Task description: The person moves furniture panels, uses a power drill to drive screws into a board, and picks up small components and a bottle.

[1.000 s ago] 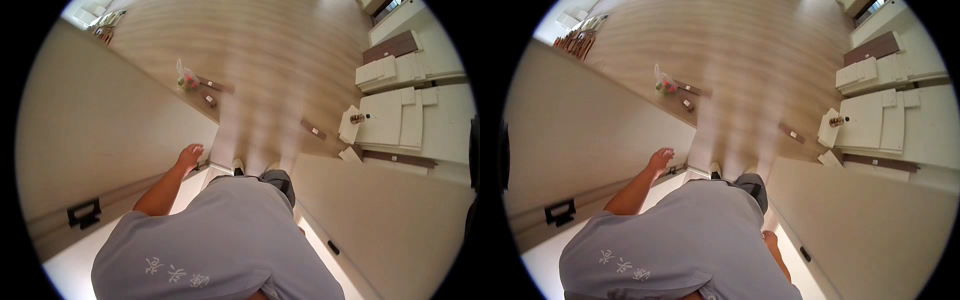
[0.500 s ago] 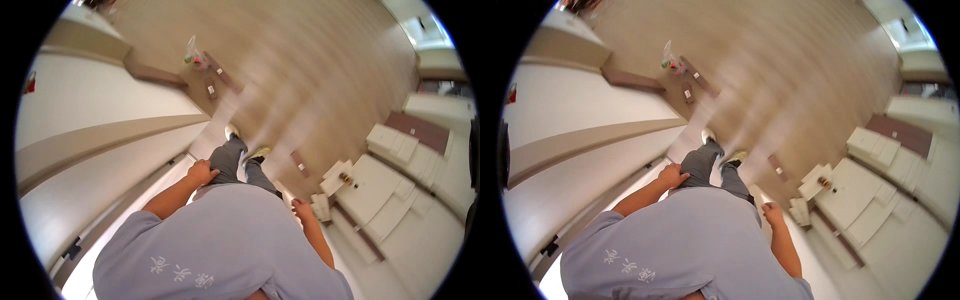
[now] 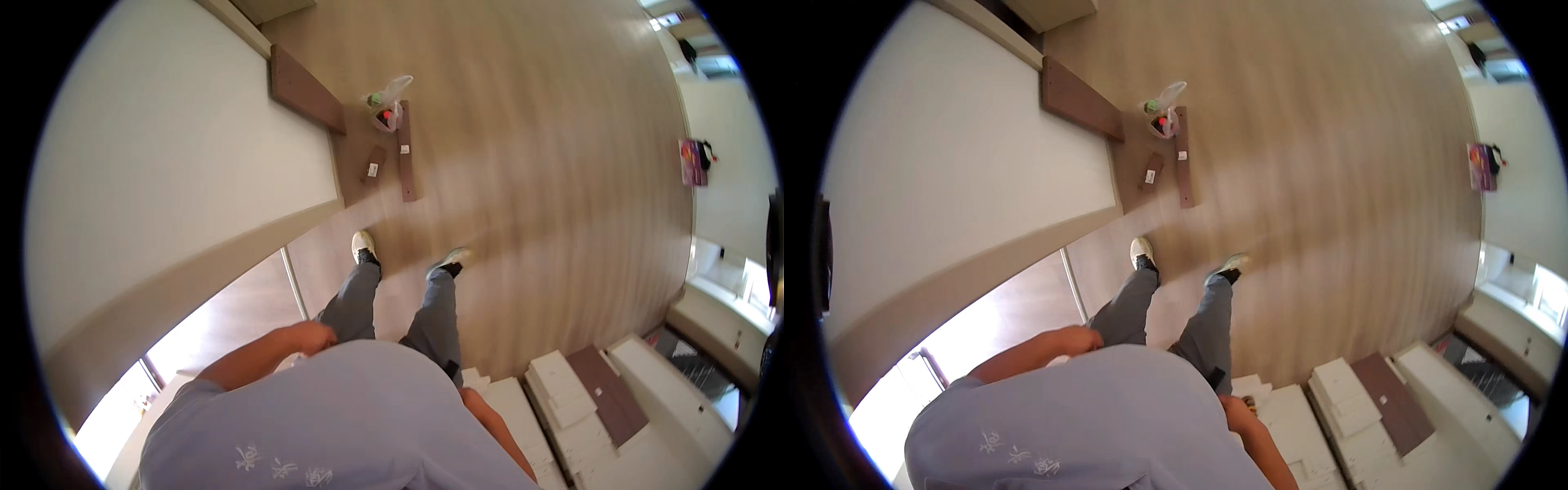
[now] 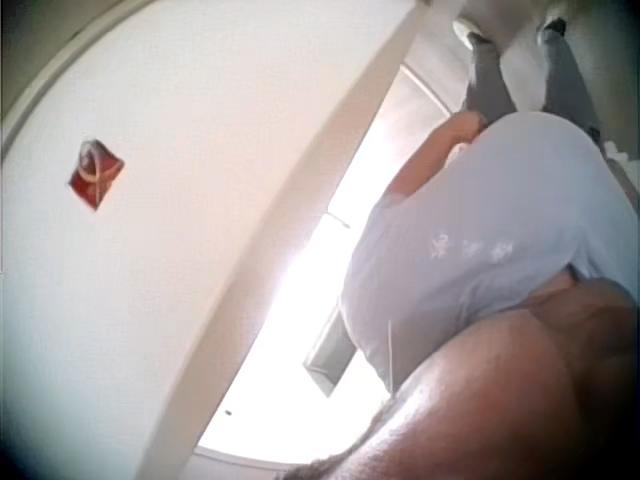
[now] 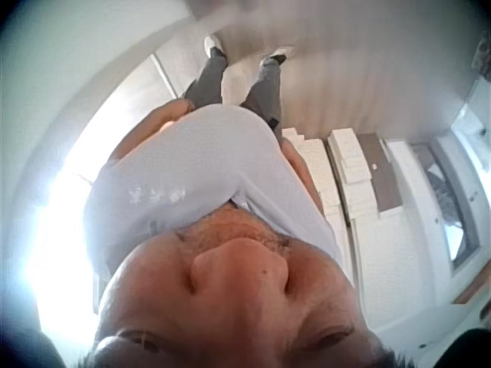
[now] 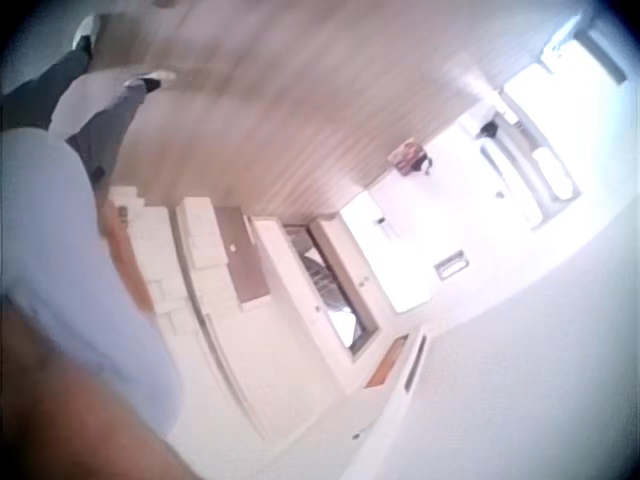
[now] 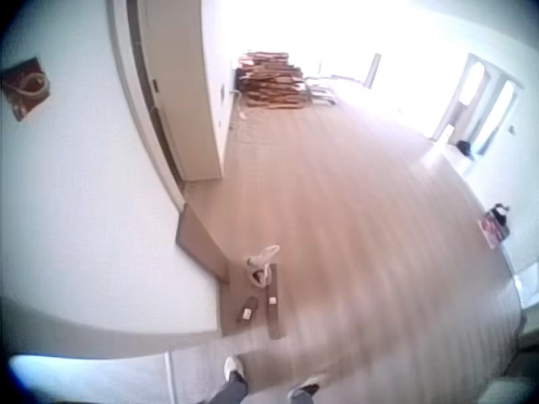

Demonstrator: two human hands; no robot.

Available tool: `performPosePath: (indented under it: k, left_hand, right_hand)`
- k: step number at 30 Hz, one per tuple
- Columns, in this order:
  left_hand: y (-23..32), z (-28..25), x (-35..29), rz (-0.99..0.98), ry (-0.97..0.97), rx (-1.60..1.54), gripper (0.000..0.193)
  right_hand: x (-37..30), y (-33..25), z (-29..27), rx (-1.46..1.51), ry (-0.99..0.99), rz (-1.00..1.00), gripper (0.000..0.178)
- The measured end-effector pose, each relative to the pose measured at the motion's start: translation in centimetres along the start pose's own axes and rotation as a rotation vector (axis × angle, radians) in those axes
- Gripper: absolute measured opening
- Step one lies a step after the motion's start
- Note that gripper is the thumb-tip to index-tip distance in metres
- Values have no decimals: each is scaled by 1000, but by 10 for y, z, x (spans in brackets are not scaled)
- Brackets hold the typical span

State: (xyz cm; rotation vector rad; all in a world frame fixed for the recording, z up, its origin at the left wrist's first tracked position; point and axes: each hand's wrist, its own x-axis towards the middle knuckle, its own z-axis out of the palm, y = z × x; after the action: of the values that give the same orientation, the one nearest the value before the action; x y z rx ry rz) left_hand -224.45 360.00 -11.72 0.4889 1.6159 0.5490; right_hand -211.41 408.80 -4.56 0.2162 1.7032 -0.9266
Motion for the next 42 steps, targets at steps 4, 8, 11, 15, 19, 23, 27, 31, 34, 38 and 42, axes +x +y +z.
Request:
performPosePath:
  k: [4, 8, 11, 15, 19, 23, 27, 31, 34, 38, 42]
  left_hand:
    - [0, -5, 61, -34, -180, -77, 33]
    - [-48, -45, 208, -84, 0, -286, 30]
    - [-163, -49, 377, -65, 678, -392, 25]
    - [-278, -150, 511, -677, 969, -376, 78]
    - [-317, -205, 579, -855, 1260, -363, 102]
    - [-344, -206, 623, -765, 1423, -309, 102]
    - [-365, -191, 615, -642, 1403, -334, 91]
    - [-337, -200, 569, -362, 1425, -226, 80]
    - [-300, -231, 547, 87, 1356, -33, 77]
    - [-232, -255, 515, 360, 1267, 101, 72]
    - [-180, -261, 485, 435, 1195, 122, 74]
  right_hand:
    - [71, 4, -115, -168, -242, 30, 25]
    - [229, 3, -209, -357, 135, -38, 23]
    - [369, -18, -245, -592, 546, -289, 21]
    - [504, -19, -234, -347, 259, -347, 28]
    - [551, 13, -236, -720, 32, -431, 43]
    - [552, -20, -251, -870, 40, -485, 51]
    - [566, -44, -261, -753, 207, -585, 54]
    - [572, -43, -259, -577, 151, -521, 53]
    - [564, -40, -263, -854, 170, -596, 56]
    - [557, -56, -267, -592, 430, -615, 63]
    - [573, -52, -284, -212, 578, -627, 64]
